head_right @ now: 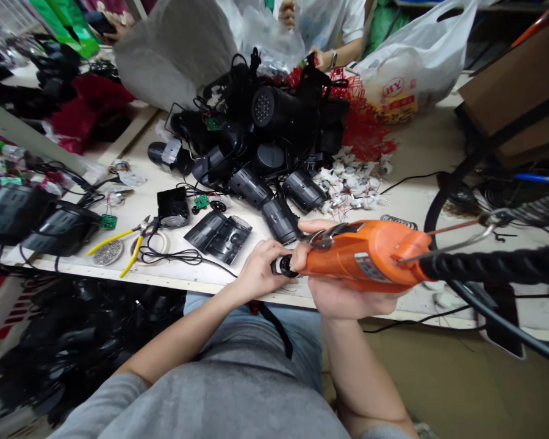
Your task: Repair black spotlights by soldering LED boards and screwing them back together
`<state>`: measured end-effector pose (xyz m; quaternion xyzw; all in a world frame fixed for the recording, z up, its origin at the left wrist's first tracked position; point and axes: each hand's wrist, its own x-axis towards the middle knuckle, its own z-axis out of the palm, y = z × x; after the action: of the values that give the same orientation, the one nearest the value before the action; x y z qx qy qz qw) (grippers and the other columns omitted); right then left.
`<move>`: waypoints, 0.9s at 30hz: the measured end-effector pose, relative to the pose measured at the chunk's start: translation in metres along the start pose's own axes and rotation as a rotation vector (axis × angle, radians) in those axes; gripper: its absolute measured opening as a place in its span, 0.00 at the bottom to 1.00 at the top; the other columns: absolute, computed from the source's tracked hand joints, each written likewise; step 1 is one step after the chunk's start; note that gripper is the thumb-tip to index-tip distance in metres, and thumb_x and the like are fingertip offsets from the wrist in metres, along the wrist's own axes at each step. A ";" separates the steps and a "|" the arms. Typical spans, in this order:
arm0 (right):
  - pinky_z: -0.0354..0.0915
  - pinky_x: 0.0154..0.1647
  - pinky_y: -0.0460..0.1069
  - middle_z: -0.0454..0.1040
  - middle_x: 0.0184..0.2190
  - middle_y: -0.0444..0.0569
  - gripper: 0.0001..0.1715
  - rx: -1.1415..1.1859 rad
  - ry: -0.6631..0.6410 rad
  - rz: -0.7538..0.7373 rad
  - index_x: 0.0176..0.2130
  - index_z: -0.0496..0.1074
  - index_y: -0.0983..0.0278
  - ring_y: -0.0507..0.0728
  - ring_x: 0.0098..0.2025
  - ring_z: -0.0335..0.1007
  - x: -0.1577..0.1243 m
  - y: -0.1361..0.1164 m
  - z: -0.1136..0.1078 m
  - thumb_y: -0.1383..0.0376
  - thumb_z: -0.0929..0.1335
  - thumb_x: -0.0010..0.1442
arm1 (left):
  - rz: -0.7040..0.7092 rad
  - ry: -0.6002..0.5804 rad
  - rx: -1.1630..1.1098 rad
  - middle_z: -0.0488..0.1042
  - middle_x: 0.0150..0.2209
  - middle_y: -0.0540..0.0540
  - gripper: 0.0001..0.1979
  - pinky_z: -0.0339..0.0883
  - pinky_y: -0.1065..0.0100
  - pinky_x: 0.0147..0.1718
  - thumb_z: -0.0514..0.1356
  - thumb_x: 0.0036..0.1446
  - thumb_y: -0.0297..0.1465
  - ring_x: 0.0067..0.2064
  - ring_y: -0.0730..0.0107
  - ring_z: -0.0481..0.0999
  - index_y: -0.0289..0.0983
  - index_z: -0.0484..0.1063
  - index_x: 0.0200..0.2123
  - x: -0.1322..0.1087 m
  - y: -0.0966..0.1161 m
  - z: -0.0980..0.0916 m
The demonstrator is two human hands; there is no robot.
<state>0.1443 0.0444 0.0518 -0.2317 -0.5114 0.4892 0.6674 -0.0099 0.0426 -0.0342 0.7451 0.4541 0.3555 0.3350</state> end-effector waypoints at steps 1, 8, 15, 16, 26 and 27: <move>0.76 0.30 0.62 0.74 0.24 0.48 0.50 0.007 -0.002 -0.007 0.50 0.78 0.63 0.62 0.23 0.73 0.000 0.000 0.000 0.27 0.66 0.50 | 0.001 0.003 0.003 0.75 0.42 0.46 0.24 0.68 0.60 0.45 0.77 0.45 0.36 0.45 0.60 0.73 0.40 0.77 0.46 0.000 0.000 0.000; 0.74 0.29 0.63 0.75 0.27 0.51 0.50 0.002 0.026 -0.014 0.48 0.78 0.65 0.61 0.23 0.72 0.001 0.000 0.000 0.27 0.66 0.49 | 0.006 0.004 0.012 0.76 0.41 0.46 0.25 0.67 0.62 0.43 0.79 0.42 0.38 0.43 0.61 0.74 0.38 0.78 0.43 0.003 0.002 -0.003; 0.69 0.22 0.58 0.77 0.32 0.55 0.51 0.035 0.043 -0.021 0.48 0.78 0.65 0.58 0.21 0.69 -0.005 0.000 0.000 0.26 0.63 0.52 | -0.008 -0.004 -0.003 0.77 0.39 0.47 0.24 0.66 0.63 0.42 0.79 0.42 0.36 0.42 0.61 0.74 0.38 0.78 0.42 0.004 0.001 -0.003; 0.69 0.23 0.58 0.78 0.33 0.56 0.49 0.040 0.048 -0.035 0.48 0.77 0.65 0.58 0.21 0.69 -0.006 0.000 -0.001 0.27 0.64 0.53 | -0.007 -0.002 -0.008 0.77 0.39 0.47 0.24 0.66 0.63 0.42 0.79 0.41 0.36 0.42 0.62 0.74 0.39 0.78 0.41 0.005 0.001 -0.003; 0.68 0.25 0.60 0.78 0.38 0.60 0.51 0.043 0.050 -0.040 0.49 0.77 0.66 0.59 0.23 0.69 -0.007 0.001 -0.003 0.27 0.61 0.54 | -0.014 -0.001 -0.005 0.77 0.39 0.47 0.24 0.66 0.63 0.42 0.79 0.41 0.36 0.42 0.61 0.74 0.38 0.78 0.41 0.005 0.000 -0.003; 0.68 0.24 0.59 0.78 0.37 0.60 0.52 0.042 0.042 -0.044 0.48 0.78 0.67 0.59 0.23 0.69 -0.006 0.001 -0.003 0.26 0.61 0.54 | -0.012 -0.001 -0.003 0.77 0.39 0.47 0.24 0.66 0.63 0.42 0.79 0.41 0.37 0.42 0.62 0.74 0.38 0.78 0.41 0.005 0.000 -0.003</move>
<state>0.1467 0.0397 0.0474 -0.2166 -0.4917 0.4801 0.6934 -0.0104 0.0477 -0.0315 0.7420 0.4579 0.3539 0.3384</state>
